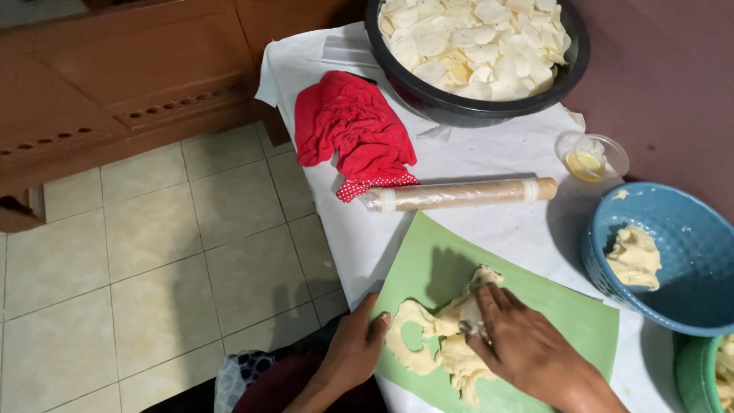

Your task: Cutting small circles from a sheet of dough and rolling out dough with a rolling pin.

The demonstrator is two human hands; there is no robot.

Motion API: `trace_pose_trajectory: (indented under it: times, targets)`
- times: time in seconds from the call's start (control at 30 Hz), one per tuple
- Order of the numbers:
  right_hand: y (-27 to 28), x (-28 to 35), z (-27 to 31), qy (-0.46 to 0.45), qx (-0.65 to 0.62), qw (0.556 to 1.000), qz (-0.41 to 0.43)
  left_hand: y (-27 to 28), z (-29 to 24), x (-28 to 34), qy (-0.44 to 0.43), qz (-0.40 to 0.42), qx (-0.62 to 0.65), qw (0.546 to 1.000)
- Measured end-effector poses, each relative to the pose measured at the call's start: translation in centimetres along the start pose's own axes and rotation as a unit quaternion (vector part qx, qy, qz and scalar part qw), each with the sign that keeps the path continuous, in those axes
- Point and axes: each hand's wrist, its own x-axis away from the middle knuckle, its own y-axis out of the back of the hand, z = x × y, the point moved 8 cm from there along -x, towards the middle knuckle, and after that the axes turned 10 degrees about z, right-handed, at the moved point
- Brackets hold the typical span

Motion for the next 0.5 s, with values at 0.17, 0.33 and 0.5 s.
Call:
trace_pose_trajectory:
  times: [0.17, 0.33, 0.5]
  targets:
    - [3.2, 0.3, -2.7, -0.104, -0.037, 0.989, -0.093, -0.1, -0.5, -0.3, -0.034, -0.002, -0.021, 0.999]
    - [2.8, -0.9, -5.6, -0.182, -0.040, 0.982, -0.043, 0.3, -1.8, -0.3, -0.004, 0.044, -0.032, 0.999]
    - [1.5, -1.2, -9.1, -0.240, -0.079, 0.965, -0.071, 0.2, -1.7, -1.2, 0.001, 0.060, -0.044, 0.997]
